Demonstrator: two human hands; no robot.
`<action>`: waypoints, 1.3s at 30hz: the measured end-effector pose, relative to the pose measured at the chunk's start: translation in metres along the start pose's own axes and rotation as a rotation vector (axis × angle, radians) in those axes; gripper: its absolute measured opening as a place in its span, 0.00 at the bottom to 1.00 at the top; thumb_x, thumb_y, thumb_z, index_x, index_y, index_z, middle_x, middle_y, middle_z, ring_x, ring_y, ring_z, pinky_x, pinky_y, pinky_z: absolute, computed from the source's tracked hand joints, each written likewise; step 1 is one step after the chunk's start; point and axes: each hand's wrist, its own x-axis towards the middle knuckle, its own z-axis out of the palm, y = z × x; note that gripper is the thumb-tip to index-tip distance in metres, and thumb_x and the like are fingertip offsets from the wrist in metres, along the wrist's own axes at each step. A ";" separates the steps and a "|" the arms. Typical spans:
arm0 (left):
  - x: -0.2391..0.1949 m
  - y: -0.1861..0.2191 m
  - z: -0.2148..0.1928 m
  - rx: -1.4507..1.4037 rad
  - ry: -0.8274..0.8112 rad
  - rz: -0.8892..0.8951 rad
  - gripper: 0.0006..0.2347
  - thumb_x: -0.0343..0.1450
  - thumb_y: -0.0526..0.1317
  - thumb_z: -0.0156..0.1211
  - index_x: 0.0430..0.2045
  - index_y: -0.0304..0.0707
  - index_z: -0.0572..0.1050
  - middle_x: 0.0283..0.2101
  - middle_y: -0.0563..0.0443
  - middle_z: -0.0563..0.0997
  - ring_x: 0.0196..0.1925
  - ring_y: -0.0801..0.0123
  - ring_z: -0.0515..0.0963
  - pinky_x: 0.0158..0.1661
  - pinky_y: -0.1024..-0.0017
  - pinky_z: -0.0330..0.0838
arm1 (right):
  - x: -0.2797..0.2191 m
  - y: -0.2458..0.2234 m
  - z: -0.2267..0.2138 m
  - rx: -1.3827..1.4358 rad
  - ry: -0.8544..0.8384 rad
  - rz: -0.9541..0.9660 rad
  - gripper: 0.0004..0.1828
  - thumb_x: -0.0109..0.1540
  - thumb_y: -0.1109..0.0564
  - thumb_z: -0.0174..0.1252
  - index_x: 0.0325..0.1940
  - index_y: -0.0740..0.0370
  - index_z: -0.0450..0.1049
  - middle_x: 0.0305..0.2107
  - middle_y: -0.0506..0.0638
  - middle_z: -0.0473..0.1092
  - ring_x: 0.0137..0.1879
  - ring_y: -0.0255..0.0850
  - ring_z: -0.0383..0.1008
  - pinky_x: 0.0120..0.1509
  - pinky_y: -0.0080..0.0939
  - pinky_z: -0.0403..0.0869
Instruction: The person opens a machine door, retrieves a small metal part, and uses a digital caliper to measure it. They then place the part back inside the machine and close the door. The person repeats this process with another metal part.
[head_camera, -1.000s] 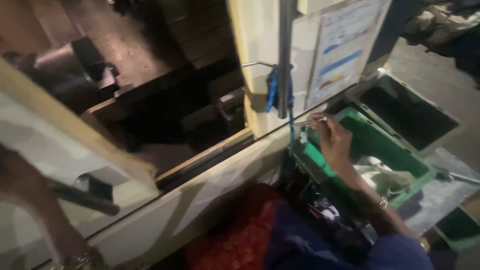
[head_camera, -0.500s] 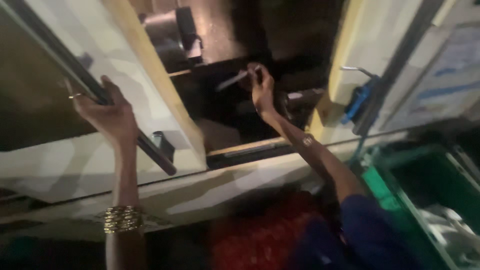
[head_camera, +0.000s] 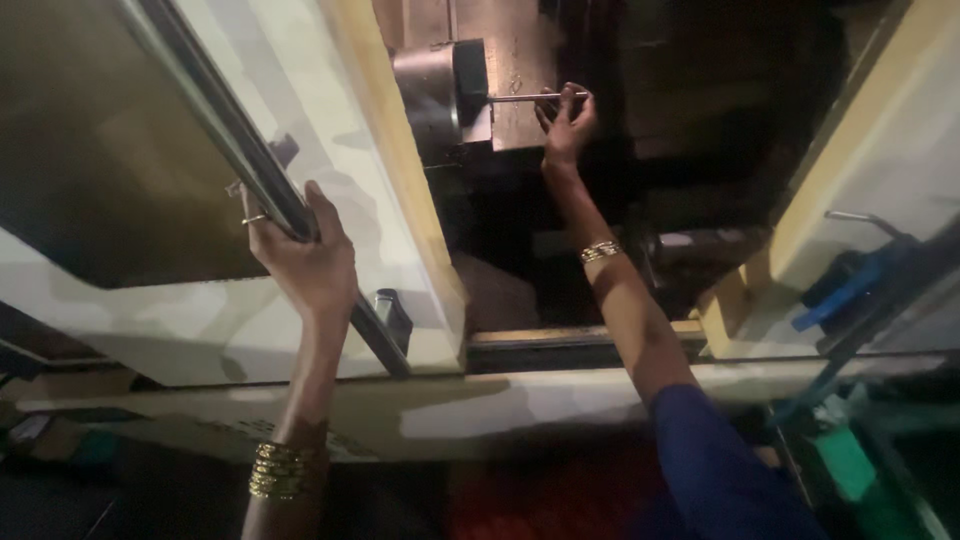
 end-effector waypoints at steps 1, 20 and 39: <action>-0.001 0.000 0.000 -0.004 0.000 0.071 0.15 0.80 0.33 0.60 0.60 0.27 0.69 0.32 0.54 0.71 0.30 0.79 0.68 0.33 0.75 0.65 | 0.001 0.000 -0.005 0.021 0.004 0.021 0.14 0.70 0.52 0.53 0.56 0.60 0.66 0.43 0.56 0.76 0.46 0.45 0.81 0.46 0.44 0.85; -0.003 -0.016 0.000 -0.022 0.000 0.193 0.08 0.80 0.32 0.61 0.47 0.28 0.69 0.29 0.57 0.70 0.28 0.78 0.69 0.29 0.74 0.64 | 0.017 0.007 -0.010 0.010 0.020 0.199 0.20 0.64 0.51 0.61 0.54 0.65 0.67 0.38 0.60 0.77 0.40 0.48 0.83 0.42 0.45 0.86; -0.006 -0.001 -0.003 -0.166 -0.080 0.034 0.15 0.78 0.29 0.56 0.61 0.31 0.70 0.24 0.60 0.66 0.22 0.83 0.65 0.24 0.79 0.59 | -0.007 0.058 0.031 -0.174 -0.213 -0.039 0.17 0.62 0.50 0.72 0.42 0.68 0.81 0.34 0.54 0.78 0.37 0.40 0.78 0.44 0.42 0.81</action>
